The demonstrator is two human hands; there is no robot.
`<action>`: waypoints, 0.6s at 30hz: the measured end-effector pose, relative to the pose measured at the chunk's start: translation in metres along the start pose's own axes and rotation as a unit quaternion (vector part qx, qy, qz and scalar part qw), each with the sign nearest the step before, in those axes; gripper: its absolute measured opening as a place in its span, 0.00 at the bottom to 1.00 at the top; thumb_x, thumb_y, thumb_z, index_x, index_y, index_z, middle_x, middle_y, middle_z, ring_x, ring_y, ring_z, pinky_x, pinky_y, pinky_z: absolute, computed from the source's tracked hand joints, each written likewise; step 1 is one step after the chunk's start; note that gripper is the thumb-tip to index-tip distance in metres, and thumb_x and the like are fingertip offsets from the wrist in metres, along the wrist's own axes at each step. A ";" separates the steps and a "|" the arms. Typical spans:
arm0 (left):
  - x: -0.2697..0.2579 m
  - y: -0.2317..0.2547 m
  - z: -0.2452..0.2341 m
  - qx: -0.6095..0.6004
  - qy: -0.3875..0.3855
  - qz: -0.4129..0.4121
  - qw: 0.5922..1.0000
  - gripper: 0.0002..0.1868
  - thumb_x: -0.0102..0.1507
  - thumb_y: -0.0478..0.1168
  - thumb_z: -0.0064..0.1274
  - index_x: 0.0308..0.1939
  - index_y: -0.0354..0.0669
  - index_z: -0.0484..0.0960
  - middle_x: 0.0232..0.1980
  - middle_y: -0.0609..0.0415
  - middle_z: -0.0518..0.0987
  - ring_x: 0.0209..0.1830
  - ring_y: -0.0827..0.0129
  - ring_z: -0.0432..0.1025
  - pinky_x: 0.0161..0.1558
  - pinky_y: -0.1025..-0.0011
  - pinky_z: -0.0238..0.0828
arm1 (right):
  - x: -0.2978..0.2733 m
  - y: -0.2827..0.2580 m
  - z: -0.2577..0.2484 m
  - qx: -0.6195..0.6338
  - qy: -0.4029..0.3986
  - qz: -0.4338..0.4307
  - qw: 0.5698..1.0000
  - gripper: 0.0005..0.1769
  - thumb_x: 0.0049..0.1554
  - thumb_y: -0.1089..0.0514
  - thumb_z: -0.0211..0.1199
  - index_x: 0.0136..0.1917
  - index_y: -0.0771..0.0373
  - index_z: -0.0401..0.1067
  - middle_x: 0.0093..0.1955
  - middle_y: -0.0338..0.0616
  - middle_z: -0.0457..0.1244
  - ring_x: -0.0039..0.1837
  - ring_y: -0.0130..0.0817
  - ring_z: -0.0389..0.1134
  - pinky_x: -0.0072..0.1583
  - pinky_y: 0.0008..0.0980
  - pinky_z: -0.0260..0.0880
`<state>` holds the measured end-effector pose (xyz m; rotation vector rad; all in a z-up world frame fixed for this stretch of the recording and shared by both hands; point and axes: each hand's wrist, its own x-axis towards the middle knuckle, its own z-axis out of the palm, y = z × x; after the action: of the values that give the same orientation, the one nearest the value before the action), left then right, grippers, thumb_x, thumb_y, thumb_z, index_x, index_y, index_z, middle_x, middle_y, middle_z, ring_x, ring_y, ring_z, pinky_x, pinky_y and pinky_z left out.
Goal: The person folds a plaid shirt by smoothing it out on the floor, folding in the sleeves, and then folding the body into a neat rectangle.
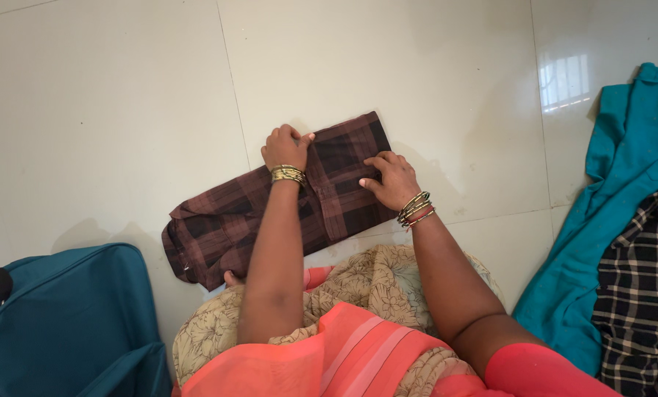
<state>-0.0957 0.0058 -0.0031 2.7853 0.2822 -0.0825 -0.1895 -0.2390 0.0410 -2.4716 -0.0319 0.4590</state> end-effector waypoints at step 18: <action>-0.066 0.066 0.037 0.062 -0.082 0.227 0.969 0.39 0.69 0.65 0.35 0.81 0.61 0.46 0.84 0.58 0.49 0.84 0.62 0.38 0.79 0.46 0.27 | -0.002 0.005 -0.007 0.045 0.038 -0.041 0.997 0.21 0.52 0.51 0.71 0.58 0.58 0.75 0.59 0.45 0.67 0.61 0.46 0.68 0.64 0.46 0.65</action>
<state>-0.1478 -0.0799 -0.0100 2.8663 -0.4144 -0.2221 -0.1898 -0.2471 0.0439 -2.3876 -0.0789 0.3249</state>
